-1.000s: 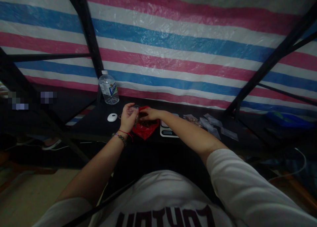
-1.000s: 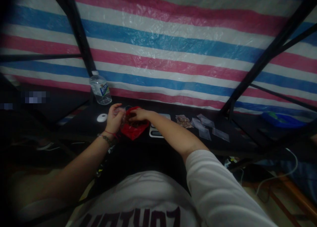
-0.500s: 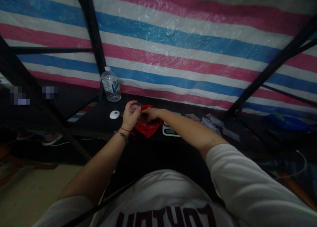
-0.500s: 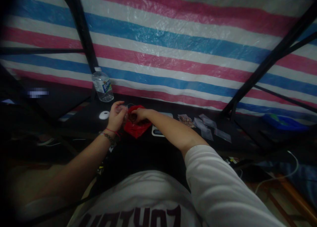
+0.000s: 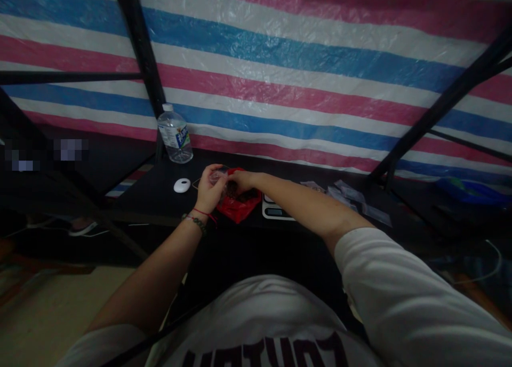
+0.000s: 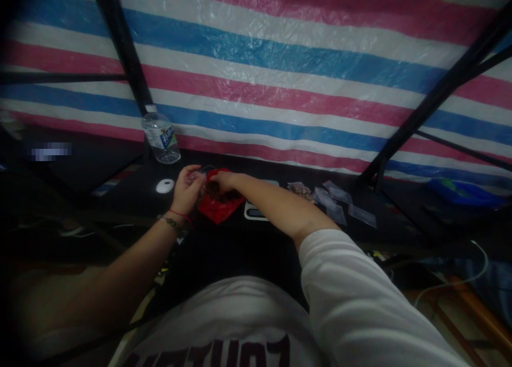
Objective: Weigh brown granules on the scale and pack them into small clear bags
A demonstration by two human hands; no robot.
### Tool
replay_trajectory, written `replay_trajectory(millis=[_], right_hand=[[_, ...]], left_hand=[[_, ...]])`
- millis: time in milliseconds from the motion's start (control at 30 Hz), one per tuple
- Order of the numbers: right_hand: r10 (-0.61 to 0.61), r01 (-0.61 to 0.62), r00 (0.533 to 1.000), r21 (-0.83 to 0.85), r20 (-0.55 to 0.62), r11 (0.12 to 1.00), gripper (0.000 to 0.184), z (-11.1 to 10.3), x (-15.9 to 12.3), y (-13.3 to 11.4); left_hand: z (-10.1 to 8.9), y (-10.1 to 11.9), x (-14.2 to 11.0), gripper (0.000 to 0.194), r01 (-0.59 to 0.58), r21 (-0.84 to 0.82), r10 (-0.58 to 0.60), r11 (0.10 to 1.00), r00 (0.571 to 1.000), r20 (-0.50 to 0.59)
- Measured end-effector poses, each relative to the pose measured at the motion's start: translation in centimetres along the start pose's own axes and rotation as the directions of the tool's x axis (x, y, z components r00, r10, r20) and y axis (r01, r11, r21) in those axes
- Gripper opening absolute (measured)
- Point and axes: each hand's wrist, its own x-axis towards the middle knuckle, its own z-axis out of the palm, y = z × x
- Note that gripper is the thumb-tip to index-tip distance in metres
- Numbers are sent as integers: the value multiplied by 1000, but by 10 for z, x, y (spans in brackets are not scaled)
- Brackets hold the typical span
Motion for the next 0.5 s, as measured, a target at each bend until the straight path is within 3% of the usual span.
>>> replay_trajectory(millis=[200,367,500], right_hand=[[-19,19,1000,-44,10,999,55,-2,0,-5],[-46,46,999,-18,3,999,25,-5,-2,-8],[-24,24,999,0,-25,1000,20,-14,-7,-11]], left_hand=[[2,-10,-1,35,46,30,-47,998,998,33],[5,-11,-1,33,43,42,-45,998,998,33],[4,-12,0,32,33,69,-36,997,998,45]])
